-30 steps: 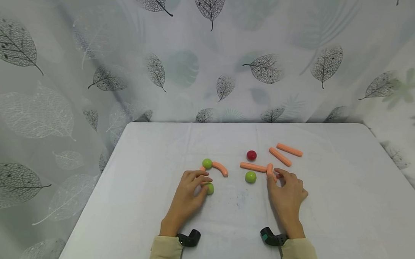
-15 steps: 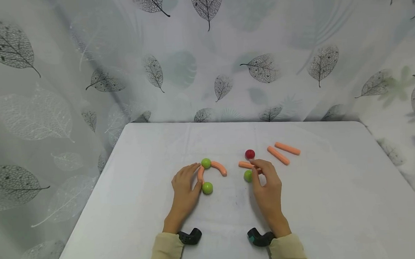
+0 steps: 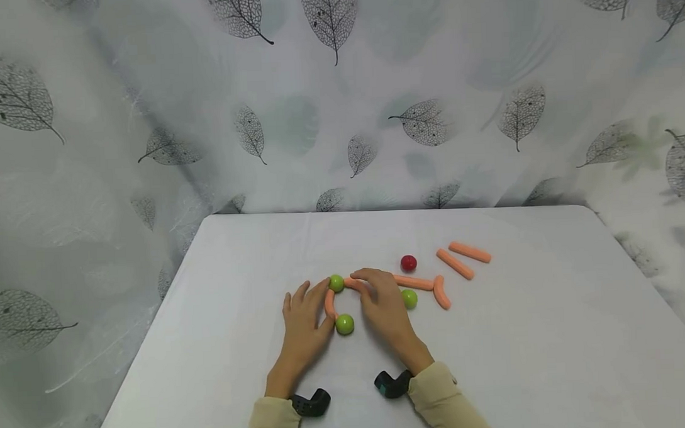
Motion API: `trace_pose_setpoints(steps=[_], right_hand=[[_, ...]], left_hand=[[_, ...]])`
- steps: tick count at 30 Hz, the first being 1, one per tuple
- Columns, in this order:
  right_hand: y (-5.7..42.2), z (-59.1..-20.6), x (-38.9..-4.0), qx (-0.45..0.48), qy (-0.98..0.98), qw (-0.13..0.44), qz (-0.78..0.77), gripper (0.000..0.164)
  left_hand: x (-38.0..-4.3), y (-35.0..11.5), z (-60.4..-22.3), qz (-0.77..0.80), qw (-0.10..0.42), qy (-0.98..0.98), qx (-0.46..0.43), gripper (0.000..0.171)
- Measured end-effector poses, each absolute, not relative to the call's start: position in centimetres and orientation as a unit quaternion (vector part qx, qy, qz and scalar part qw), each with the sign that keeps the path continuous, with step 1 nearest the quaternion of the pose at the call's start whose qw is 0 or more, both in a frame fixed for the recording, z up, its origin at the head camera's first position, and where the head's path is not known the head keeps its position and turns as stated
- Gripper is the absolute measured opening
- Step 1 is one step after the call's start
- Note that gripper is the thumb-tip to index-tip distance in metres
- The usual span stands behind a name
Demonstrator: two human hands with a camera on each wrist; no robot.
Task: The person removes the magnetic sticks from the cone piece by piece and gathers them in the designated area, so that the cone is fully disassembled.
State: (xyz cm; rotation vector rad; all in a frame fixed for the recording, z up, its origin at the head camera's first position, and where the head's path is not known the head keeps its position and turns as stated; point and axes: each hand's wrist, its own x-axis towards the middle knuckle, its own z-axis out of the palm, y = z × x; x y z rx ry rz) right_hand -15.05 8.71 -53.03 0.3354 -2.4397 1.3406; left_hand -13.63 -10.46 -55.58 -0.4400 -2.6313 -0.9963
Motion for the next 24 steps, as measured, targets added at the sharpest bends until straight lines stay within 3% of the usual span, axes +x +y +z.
trace_pose_setpoints(steps=[5,15,24], right_hand=[[8.6,-54.2,-15.1,0.084,-0.859,0.145,0.485,0.032],[8.6,-55.0,-15.6,0.122,-0.882,0.130,0.437,0.033],[8.6,-54.8,-15.5,0.144,-0.891,0.086,0.421,0.035]], left_hand=[[-13.0,-10.5,-56.0,-0.340,0.153,-0.914,-0.161,0.065],[-13.9,-10.7,-56.0,-0.390,0.189,-0.891,-0.138,0.035],[-13.9,-10.9,-56.1,-0.383,0.200,-0.888,-0.159,0.039]])
